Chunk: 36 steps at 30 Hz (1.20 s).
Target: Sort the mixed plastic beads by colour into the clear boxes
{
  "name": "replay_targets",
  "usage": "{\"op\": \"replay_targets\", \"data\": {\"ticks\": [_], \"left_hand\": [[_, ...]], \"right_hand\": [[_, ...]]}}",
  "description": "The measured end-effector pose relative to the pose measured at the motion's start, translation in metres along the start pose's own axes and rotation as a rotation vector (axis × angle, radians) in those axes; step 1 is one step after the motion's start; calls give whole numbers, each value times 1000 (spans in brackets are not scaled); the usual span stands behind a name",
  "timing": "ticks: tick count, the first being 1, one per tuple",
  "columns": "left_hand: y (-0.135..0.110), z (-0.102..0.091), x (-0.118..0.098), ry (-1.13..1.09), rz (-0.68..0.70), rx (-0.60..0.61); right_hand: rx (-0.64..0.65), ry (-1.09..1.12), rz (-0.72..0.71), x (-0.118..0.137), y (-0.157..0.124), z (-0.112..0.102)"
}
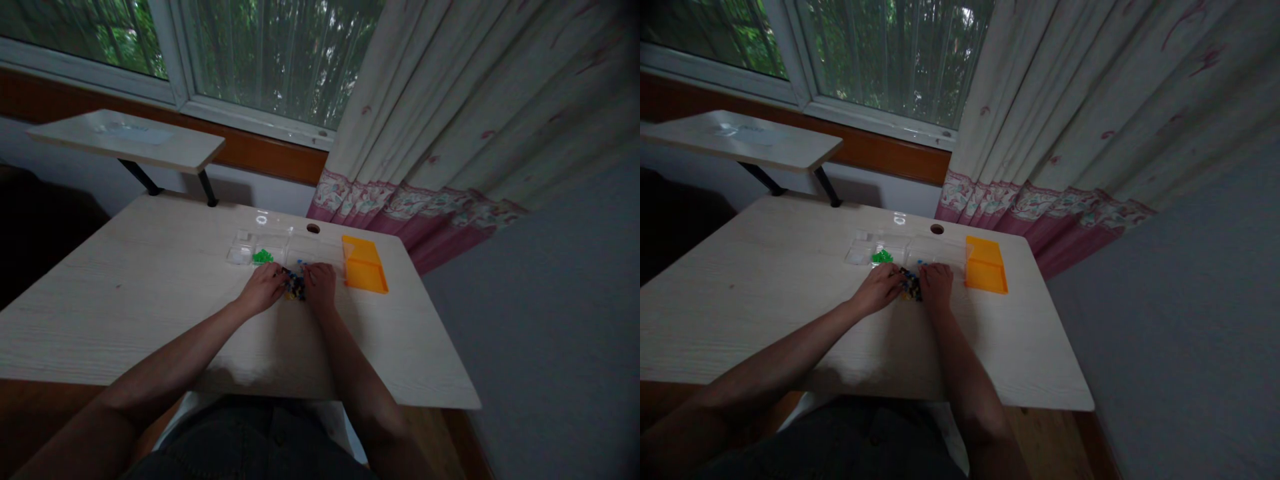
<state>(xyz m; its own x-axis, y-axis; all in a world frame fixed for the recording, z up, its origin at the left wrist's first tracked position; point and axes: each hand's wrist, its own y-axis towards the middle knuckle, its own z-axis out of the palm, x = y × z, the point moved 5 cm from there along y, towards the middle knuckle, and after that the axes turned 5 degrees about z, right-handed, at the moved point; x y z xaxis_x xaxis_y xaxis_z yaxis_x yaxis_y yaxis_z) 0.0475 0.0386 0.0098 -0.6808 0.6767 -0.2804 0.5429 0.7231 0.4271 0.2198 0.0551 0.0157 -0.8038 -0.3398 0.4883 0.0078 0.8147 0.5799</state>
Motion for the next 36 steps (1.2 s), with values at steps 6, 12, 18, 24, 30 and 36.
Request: {"op": "replay_targets", "data": {"ticks": [6,12,18,24,30,36], "left_hand": [[1,1,1,-8,-2,2],[3,4,2,-7,-7,4],[3,2,0,32,12,2],[3,2,1,32,10,9],[4,4,3,31,13,-7],[5,-3,12,-92,-21,-115]], "right_hand": [[0,6,3,-1,1,2],[28,5,-1,5,2,5],[74,-7,-9,12,2,7],[75,-37,-21,14,1,9],[70,-28,-85,19,2,6],[99,-3,-88,18,3,3]]}}
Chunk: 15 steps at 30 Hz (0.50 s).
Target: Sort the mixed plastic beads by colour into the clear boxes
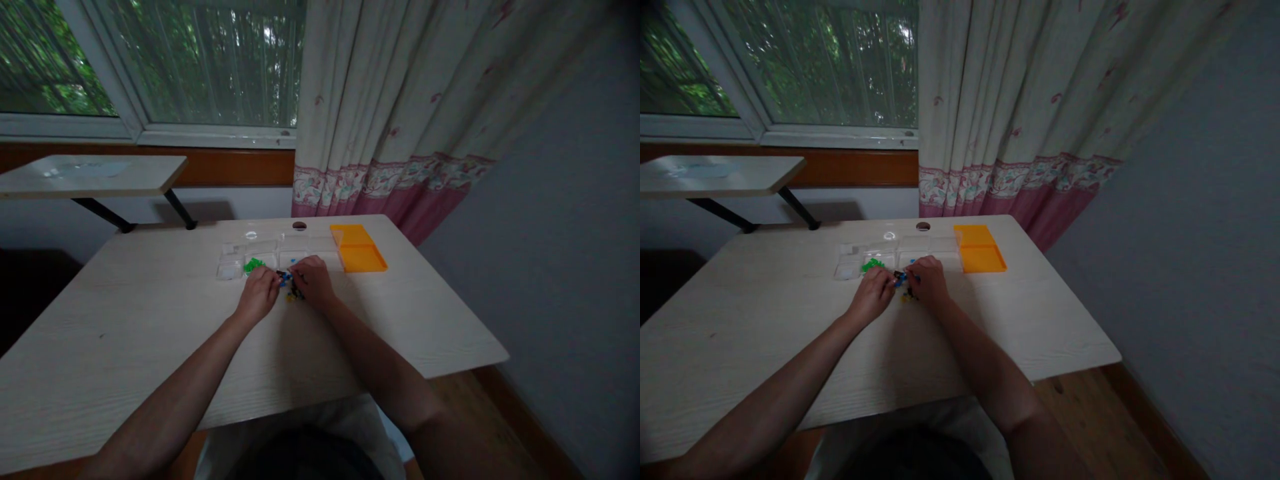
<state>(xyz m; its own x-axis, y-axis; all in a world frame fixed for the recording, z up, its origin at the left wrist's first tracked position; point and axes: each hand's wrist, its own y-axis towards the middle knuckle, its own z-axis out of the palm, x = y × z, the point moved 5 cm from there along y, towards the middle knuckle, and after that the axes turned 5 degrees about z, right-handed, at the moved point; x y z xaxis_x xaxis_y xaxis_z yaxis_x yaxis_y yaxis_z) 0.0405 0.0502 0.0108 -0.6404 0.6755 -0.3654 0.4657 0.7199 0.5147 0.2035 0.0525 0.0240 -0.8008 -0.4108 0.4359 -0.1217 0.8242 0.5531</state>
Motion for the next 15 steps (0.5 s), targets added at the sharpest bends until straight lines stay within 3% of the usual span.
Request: {"op": "replay_targets", "data": {"ticks": [6,10,15], "left_hand": [[1,-17,14,-138,-154,-245],[1,-16,12,-155,-168,-255],[0,-13,9,-162,-129,-266]], "right_hand": [[48,41,-107,11,-2,1],[53,65,-184,21,-6,6],[25,92,-133,22,-8,11]]}}
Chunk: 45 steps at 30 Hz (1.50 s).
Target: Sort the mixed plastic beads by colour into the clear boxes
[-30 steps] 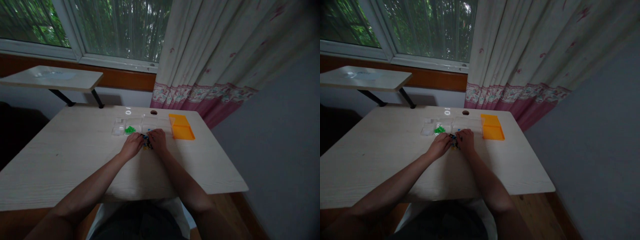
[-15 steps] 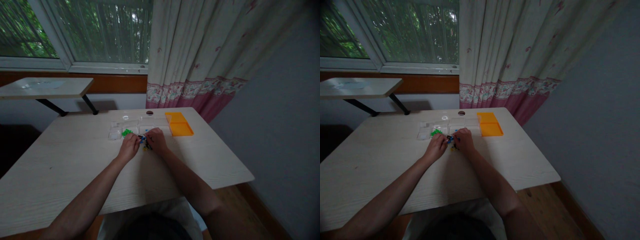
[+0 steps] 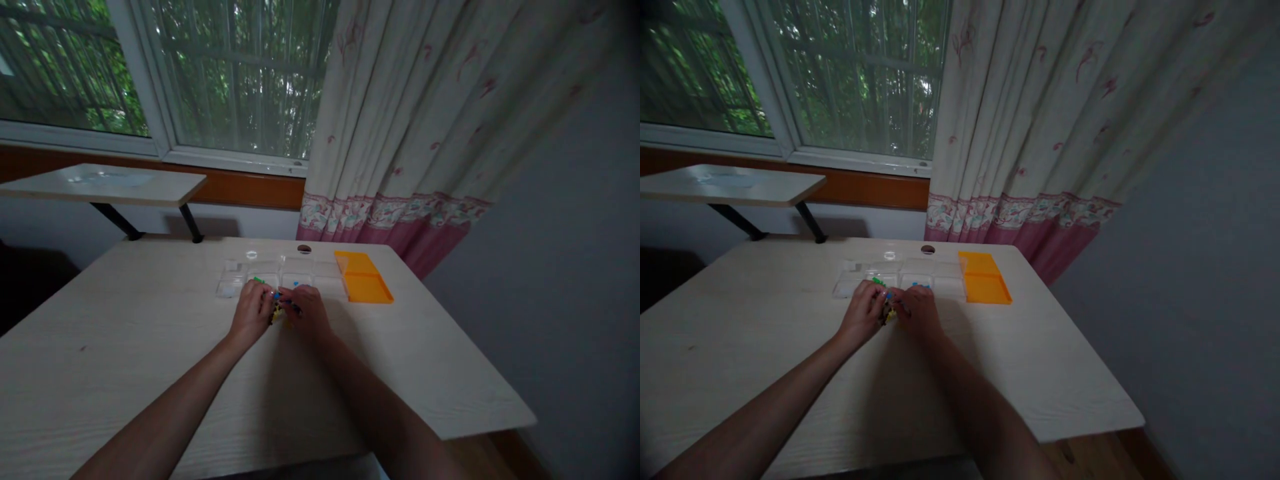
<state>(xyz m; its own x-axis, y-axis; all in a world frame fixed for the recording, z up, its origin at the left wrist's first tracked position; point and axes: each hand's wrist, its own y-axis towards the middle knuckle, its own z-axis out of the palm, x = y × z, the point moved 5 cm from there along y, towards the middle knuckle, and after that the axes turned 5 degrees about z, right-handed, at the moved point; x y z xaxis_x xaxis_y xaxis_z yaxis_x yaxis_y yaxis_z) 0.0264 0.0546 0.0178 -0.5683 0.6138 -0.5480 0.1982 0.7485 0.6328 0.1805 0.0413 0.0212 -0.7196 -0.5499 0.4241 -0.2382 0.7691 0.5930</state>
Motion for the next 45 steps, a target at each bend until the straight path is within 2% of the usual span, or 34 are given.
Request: {"op": "replay_targets", "data": {"ticks": [4,9,16,19,24,27,34,41,45], "left_hand": [[-1,4,2,-9,5,11],[-3,9,3,-46,2,28],[-2,6,0,-61,0,34],[-2,2,-2,-60,1,22],[-1,-1,0,-52,-4,5],[-1,3,4,-31,-15,24],[-4,10,3,17,49,121],[-5,13,4,41,21,160],[-5,13,-1,29,52,187]], "right_hand": [[23,30,-10,4,1,2],[-29,86,38,3,2,1],[-41,81,32,1,3,1],[-91,23,80,-11,4,-9],[-307,-104,241,-52,4,-37],[-365,-159,281,-66,1,-41],[-311,-198,269,-63,2,-27],[-300,-227,296,-66,2,-24],[-267,-230,316,-68,3,-21]]}}
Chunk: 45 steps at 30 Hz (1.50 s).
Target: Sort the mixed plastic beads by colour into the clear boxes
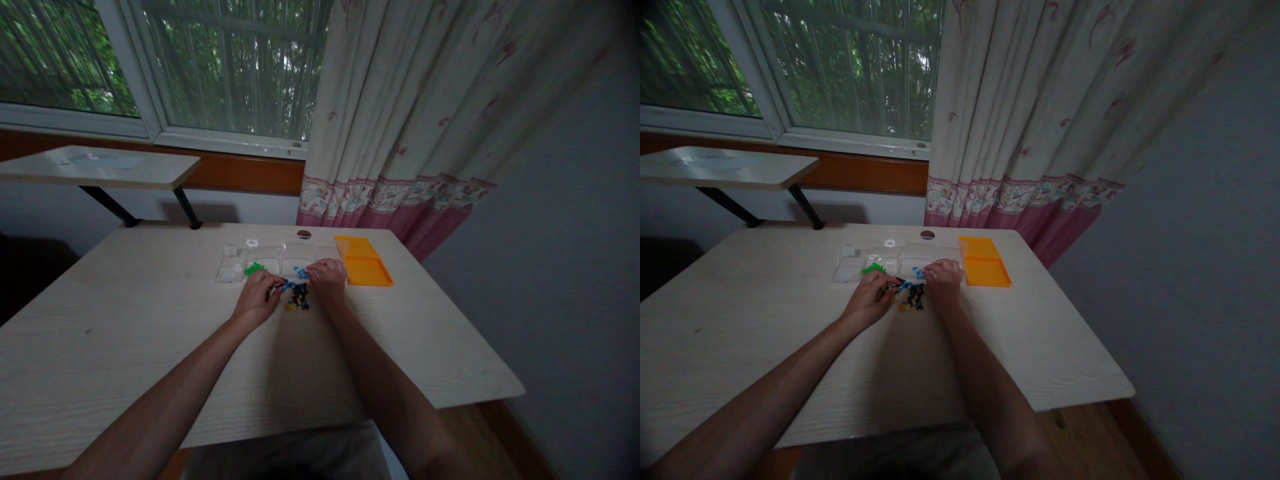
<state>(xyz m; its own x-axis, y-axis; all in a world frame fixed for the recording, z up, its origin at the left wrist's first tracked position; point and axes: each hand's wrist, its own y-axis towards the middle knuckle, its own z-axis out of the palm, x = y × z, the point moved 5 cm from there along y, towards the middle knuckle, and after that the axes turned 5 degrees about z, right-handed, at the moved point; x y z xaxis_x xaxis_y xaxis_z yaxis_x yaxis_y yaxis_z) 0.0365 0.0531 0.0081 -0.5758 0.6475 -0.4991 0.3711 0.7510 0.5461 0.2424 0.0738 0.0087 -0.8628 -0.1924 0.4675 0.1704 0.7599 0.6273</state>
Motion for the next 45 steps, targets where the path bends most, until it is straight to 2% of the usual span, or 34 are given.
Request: {"op": "replay_targets", "data": {"ticks": [8,26,34,45], "left_hand": [[-2,5,-4,225,48,90],[-3,6,-9,229,93,131],[-2,8,-16,307,112,170],[-3,9,-18,369,118,146]], "right_hand": [[26,-22,-32,4,-1,3],[-28,21,-58,3,-2,5],[1,30,-40,3,-2,5],[53,83,-59,11,-1,2]]}}
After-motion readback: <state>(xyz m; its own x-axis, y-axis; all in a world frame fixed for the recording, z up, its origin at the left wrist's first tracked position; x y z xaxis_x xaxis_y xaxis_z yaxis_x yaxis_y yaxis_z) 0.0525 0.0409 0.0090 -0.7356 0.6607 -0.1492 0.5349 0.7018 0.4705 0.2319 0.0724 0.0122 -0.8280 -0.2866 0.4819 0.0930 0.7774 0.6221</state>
